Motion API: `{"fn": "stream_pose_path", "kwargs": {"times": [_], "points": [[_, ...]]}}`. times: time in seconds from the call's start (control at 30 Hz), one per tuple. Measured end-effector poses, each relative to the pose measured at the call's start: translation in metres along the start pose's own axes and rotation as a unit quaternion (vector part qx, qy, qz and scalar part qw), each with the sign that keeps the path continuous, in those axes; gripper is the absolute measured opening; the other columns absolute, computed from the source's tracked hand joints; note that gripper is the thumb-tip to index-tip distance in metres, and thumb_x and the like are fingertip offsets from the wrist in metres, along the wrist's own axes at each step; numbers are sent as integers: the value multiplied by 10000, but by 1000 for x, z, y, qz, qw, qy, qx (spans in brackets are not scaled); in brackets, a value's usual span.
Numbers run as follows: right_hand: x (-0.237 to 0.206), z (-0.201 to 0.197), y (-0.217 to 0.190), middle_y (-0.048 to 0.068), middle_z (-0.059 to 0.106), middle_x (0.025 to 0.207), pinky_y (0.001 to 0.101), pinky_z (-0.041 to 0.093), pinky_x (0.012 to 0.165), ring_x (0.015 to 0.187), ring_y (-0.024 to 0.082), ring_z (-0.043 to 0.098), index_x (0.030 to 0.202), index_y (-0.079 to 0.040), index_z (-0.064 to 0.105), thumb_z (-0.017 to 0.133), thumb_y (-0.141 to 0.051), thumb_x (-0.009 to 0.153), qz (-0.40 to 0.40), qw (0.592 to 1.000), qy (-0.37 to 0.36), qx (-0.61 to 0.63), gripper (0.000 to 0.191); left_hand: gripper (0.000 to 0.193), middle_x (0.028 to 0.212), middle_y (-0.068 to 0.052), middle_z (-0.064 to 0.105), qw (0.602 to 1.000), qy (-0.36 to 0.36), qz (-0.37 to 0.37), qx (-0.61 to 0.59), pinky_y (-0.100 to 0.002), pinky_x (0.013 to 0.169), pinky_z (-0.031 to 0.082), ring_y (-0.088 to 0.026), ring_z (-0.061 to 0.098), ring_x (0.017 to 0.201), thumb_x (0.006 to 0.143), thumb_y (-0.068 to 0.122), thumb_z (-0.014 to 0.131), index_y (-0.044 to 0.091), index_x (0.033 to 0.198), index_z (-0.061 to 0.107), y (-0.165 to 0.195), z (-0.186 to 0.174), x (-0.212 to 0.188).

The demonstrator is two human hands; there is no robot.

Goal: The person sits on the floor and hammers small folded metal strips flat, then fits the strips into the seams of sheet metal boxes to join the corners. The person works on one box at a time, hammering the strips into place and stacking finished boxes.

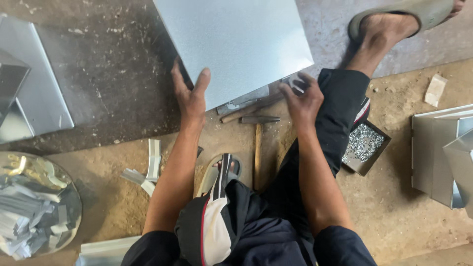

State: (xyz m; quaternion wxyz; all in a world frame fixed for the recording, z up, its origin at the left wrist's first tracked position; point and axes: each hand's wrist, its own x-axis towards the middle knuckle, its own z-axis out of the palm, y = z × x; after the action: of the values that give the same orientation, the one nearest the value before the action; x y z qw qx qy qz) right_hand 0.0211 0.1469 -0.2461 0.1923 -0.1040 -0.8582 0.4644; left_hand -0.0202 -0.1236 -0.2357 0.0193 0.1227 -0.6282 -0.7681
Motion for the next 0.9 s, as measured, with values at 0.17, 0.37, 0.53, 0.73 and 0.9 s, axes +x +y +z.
{"fn": "stream_pose_path", "kwargs": {"times": [0.17, 0.37, 0.53, 0.73, 0.9], "points": [[-2, 12, 11, 70, 673, 1193, 288, 556, 945, 1048, 142, 667, 1198, 58, 651, 744, -65, 904, 263, 859, 0, 440, 332, 1006, 1529, -212, 403, 998, 15, -23, 48, -486, 1161, 406, -334, 437, 1428, 856, 418, 776, 61, 1616, 221, 0, -2, 1], [18, 30, 12, 110, 674, 1072, 316, 541, 855, 942, 179, 657, 1031, 37, 604, 705, 14, 883, 238, 845, 14, 479, 181, 1051, 1546, -241, 390, 999, 1, -8, 50, -543, 1213, 389, -378, 430, 1464, 850, 496, 776, 65, 1620, 206, 4, -1, 1], [21, 21, 2, 112, 707, 938, 302, 522, 728, 805, 172, 654, 898, 70, 630, 712, 27, 888, 236, 880, -45, 409, 93, 1037, 1530, -254, 389, 998, 4, -10, 61, -571, 1214, 399, -387, 435, 1458, 848, 501, 755, 66, 1613, 207, 4, -2, 1], [25, 16, 1, 76, 716, 886, 275, 506, 636, 752, 136, 650, 925, 100, 707, 728, 19, 917, 237, 912, -85, 323, 84, 1066, 1529, -251, 367, 998, 2, -25, 58, -565, 1208, 372, -377, 409, 1459, 830, 492, 766, 61, 1612, 183, 3, -1, 1], [26, 17, -2, 50, 718, 868, 256, 562, 630, 751, 96, 681, 874, 47, 609, 788, -15, 901, 233, 938, -27, 254, 192, 1039, 1541, -253, 373, 999, 14, -12, 45, -549, 1229, 383, -375, 408, 1475, 831, 444, 799, 62, 1614, 233, 10, 0, 1]]}}
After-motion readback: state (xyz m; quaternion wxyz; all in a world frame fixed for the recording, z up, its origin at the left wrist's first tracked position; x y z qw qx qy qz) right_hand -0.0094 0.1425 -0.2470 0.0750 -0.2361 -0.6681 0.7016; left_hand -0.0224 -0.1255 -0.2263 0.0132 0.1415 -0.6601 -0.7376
